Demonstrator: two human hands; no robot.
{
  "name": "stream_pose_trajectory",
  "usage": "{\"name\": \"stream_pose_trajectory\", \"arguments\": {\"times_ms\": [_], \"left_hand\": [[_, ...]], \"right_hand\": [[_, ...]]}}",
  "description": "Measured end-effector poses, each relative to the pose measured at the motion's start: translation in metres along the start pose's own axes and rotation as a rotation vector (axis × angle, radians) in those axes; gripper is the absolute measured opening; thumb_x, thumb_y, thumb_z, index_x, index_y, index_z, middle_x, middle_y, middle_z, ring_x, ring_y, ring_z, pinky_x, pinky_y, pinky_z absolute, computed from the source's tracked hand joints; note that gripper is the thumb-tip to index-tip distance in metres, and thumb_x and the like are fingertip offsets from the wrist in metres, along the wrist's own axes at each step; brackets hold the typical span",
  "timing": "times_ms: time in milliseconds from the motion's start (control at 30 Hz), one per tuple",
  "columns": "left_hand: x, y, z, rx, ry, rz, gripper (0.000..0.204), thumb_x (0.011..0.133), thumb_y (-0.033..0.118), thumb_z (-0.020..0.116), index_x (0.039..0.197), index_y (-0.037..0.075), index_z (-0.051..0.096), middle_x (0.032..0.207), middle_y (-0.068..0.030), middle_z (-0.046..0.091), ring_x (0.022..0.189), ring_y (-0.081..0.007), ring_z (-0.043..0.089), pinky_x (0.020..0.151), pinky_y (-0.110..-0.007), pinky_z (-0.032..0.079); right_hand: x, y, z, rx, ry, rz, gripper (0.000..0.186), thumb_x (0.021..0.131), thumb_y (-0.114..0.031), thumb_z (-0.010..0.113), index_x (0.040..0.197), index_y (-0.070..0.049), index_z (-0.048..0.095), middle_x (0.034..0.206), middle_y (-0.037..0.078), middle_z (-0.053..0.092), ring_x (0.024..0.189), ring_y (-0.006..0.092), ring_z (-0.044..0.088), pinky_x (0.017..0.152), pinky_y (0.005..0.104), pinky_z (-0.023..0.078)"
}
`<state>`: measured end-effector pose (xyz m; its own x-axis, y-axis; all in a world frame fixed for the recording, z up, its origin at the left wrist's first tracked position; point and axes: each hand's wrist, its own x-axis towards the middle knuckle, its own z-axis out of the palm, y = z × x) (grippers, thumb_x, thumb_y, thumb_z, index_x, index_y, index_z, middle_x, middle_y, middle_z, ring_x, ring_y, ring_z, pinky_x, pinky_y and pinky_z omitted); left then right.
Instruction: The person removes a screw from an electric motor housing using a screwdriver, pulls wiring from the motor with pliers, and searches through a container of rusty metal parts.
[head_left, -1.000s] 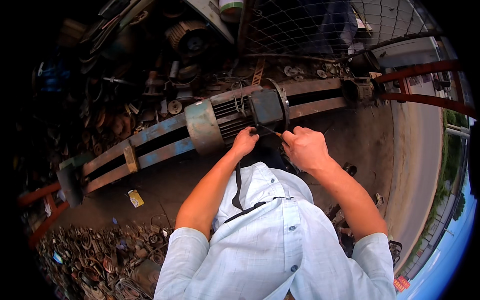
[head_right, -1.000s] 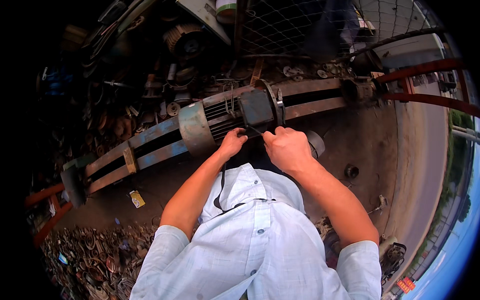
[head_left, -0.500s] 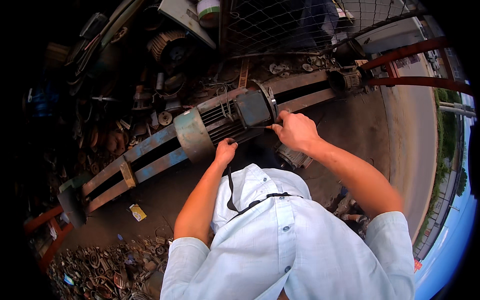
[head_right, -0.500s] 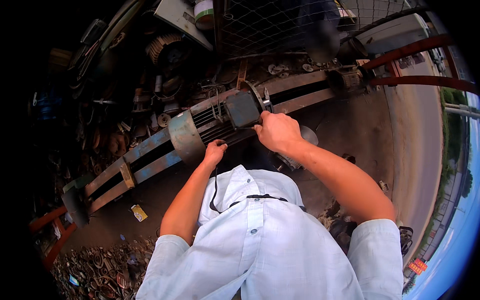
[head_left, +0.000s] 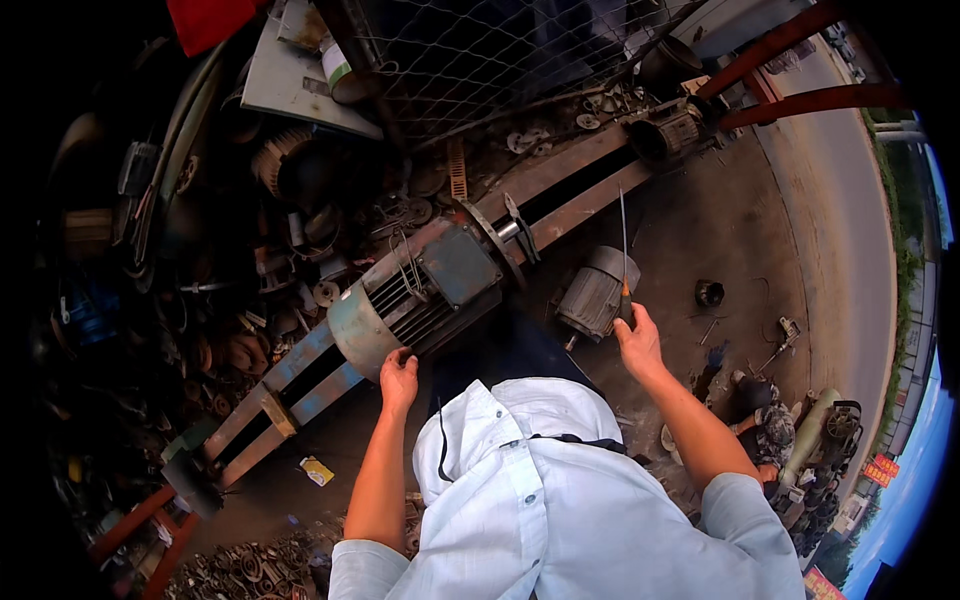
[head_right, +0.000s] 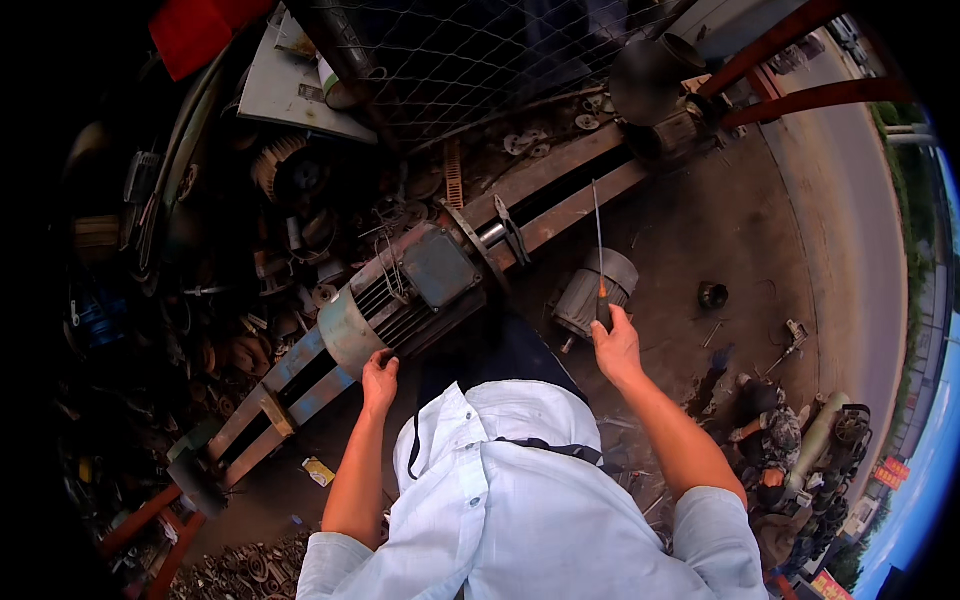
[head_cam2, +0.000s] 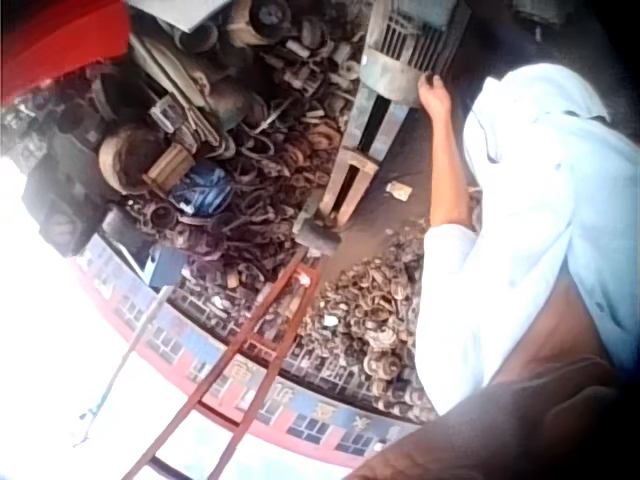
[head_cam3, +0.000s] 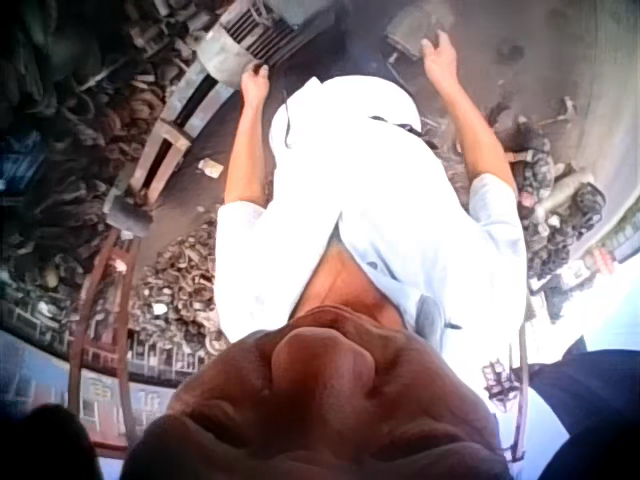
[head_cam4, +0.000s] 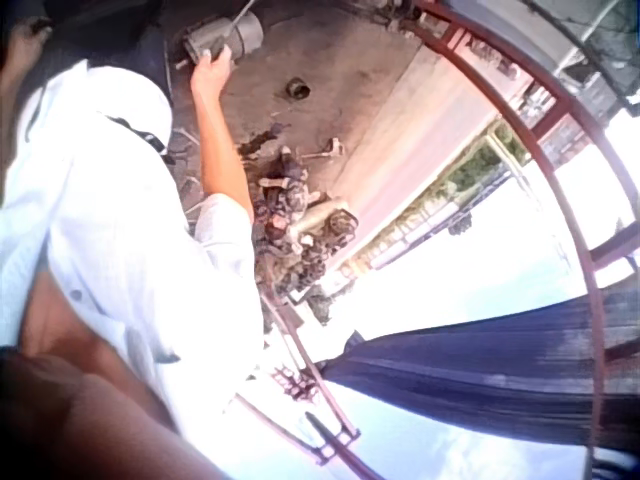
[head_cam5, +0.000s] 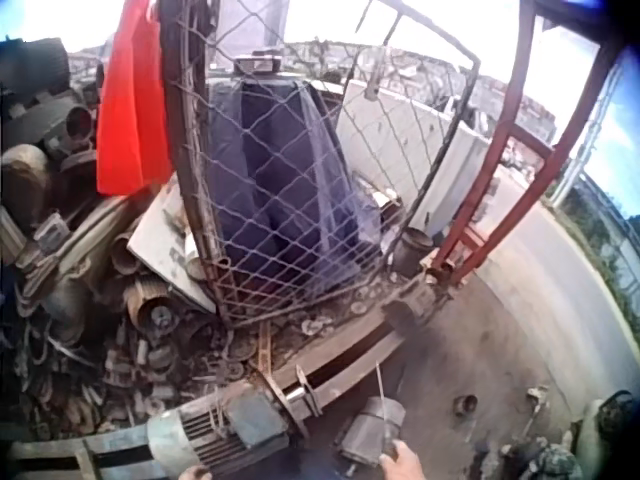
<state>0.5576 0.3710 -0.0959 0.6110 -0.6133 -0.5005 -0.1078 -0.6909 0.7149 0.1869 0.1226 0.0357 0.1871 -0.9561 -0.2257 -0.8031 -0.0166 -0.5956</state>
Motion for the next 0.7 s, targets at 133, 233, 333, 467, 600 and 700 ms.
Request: {"name": "stream_pose_trajectory", "arguments": {"times_ms": [133, 233, 333, 467, 600, 700], "left_hand": [[-0.010, 0.037, -0.008, 0.003, 0.019, -0.085, 0.032, 0.092, 0.013, 0.062, 0.118, -0.004, 0.064, 0.111, -0.0174, 0.069, 0.100, -0.0247, 0.067, 0.088, -0.035, 0.052], [-0.008, 0.056, -0.006, -0.034, 0.106, -0.128, 0.034, 0.093, 0.012, 0.062, 0.122, -0.004, 0.063, 0.113, -0.0164, 0.068, 0.101, -0.0239, 0.066, 0.090, -0.035, 0.052], [0.015, 0.082, 0.006, -0.058, 0.185, -0.143, 0.035, 0.094, 0.012, 0.061, 0.126, -0.003, 0.061, 0.116, -0.0151, 0.067, 0.102, -0.0233, 0.065, 0.092, -0.034, 0.051], [0.083, 0.124, 0.008, 0.067, 0.272, -0.026, 0.039, 0.097, 0.012, 0.059, 0.131, -0.004, 0.055, 0.121, -0.0141, 0.057, 0.112, -0.0232, 0.060, 0.095, -0.035, 0.050], [0.166, 0.149, 0.000, 0.467, 0.338, 0.105, 0.046, 0.093, 0.011, 0.061, 0.136, 0.001, 0.052, 0.130, -0.0215, 0.053, 0.120, -0.0360, 0.054, 0.104, -0.043, 0.043], [0.216, 0.164, 0.003, 0.742, 0.248, 0.218, 0.054, 0.087, 0.008, 0.060, 0.140, 0.004, 0.050, 0.136, -0.0203, 0.052, 0.127, -0.0390, 0.049, 0.109, -0.044, 0.040]], "right_hand": [[0.048, 0.071, 0.049, 0.379, -0.201, 0.835, 0.018, 0.096, -0.014, 0.061, 0.110, -0.002, 0.060, 0.090, 0.009, 0.065, 0.065, 0.0156, 0.061, 0.051, 0.0304, 0.045], [0.097, 0.116, 0.108, 0.298, -0.343, 0.807, 0.020, 0.095, -0.014, 0.062, 0.109, 0.000, 0.060, 0.094, 0.014, 0.068, 0.074, 0.0241, 0.067, 0.057, 0.0371, 0.050], [0.165, 0.124, 0.155, -0.105, -0.334, 0.486, 0.037, 0.092, -0.022, 0.065, 0.118, 0.003, 0.059, 0.112, 0.029, 0.067, 0.110, 0.0470, 0.061, 0.096, 0.0489, 0.046], [0.268, 0.108, 0.198, -0.303, -0.410, 0.377, 0.037, 0.095, -0.032, 0.061, 0.120, -0.004, 0.057, 0.115, 0.026, 0.067, 0.112, 0.0441, 0.062, 0.095, 0.0515, 0.048], [0.326, 0.146, 0.247, -0.480, -0.287, 0.061, 0.038, 0.093, -0.034, 0.063, 0.118, -0.005, 0.059, 0.114, 0.023, 0.065, 0.111, 0.0412, 0.060, 0.094, 0.0499, 0.050], [0.342, 0.154, 0.259, -0.530, -0.336, 0.073, 0.044, 0.091, -0.032, 0.066, 0.125, -0.006, 0.057, 0.121, 0.021, 0.060, 0.113, 0.0404, 0.057, 0.094, 0.0498, 0.050]]}}
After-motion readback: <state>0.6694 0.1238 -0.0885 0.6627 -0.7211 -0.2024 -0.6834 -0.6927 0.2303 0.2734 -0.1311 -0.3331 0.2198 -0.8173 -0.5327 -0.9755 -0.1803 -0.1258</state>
